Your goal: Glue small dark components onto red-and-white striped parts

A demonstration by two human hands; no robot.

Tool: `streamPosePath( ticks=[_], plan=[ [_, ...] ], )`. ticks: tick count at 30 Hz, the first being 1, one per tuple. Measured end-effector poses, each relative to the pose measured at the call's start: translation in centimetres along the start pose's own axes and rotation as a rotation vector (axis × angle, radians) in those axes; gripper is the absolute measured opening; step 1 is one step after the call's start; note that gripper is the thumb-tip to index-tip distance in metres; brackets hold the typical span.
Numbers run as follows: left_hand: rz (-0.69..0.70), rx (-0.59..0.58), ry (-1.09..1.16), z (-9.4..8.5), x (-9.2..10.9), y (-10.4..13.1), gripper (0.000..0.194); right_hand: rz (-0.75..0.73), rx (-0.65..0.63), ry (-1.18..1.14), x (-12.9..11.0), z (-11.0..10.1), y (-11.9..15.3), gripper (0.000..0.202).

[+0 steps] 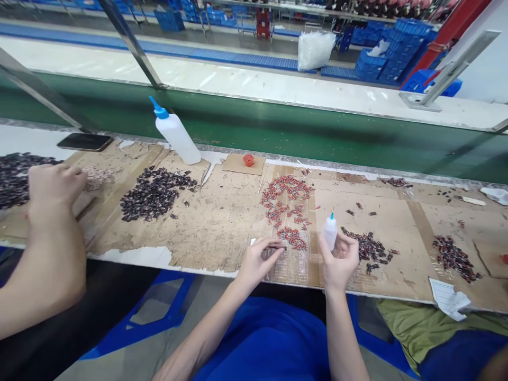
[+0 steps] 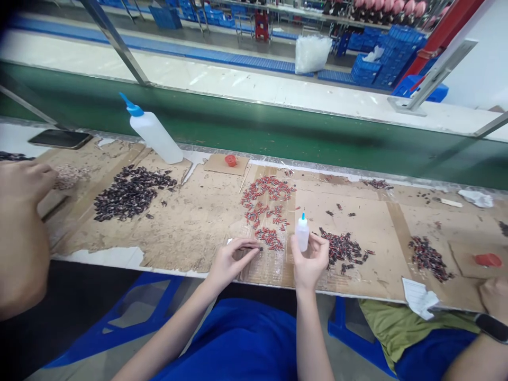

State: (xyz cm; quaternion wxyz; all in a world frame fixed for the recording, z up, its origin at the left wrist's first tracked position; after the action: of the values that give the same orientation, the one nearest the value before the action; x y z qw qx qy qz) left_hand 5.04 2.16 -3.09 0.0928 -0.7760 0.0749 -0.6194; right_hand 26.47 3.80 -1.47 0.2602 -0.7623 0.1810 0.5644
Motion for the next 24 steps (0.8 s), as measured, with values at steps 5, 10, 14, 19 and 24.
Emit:
streamPosePath(
  ticks=[5, 10, 14, 19, 24],
  plan=[
    [0.136, 0.034, -0.177, -1.2, 0.1, -2.1, 0.012, -0.016, -0.091, 0.194, -0.3, 1.5, -1.8, 0.047],
    [0.227, -0.054, -0.332, -0.6, -0.3, -3.1, 0.012, -0.046, -0.154, 0.333, 0.2, 1.7, -1.9, 0.059],
    [0.281, -0.118, -0.406, -0.1, -0.6, -3.2, 0.013, -0.227, -0.045, 0.354, -1.6, 0.3, -0.3, 0.072],
    [0.342, -0.159, -0.550, 0.6, 0.0, -3.4, 0.015, -0.564, 0.080, 0.369, -5.0, -0.5, 3.7, 0.034],
    [0.379, -0.209, -0.468, 0.9, 1.5, -2.7, 0.017, -0.569, -0.259, 0.293, -4.5, 2.3, 5.3, 0.022]
  ],
)
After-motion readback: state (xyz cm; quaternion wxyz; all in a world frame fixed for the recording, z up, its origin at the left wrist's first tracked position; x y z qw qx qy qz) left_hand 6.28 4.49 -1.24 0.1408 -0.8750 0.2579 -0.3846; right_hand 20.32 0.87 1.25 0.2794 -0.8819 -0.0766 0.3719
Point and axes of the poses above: each hand's wrist, its own y-axis away from the middle knuckle, its own z-axis out of the palm, x = y × z, the point moved 6 cm from there along -y, towards the middle knuckle, and after that the axes turned 10 degrees about y, right-handed, at the moved point
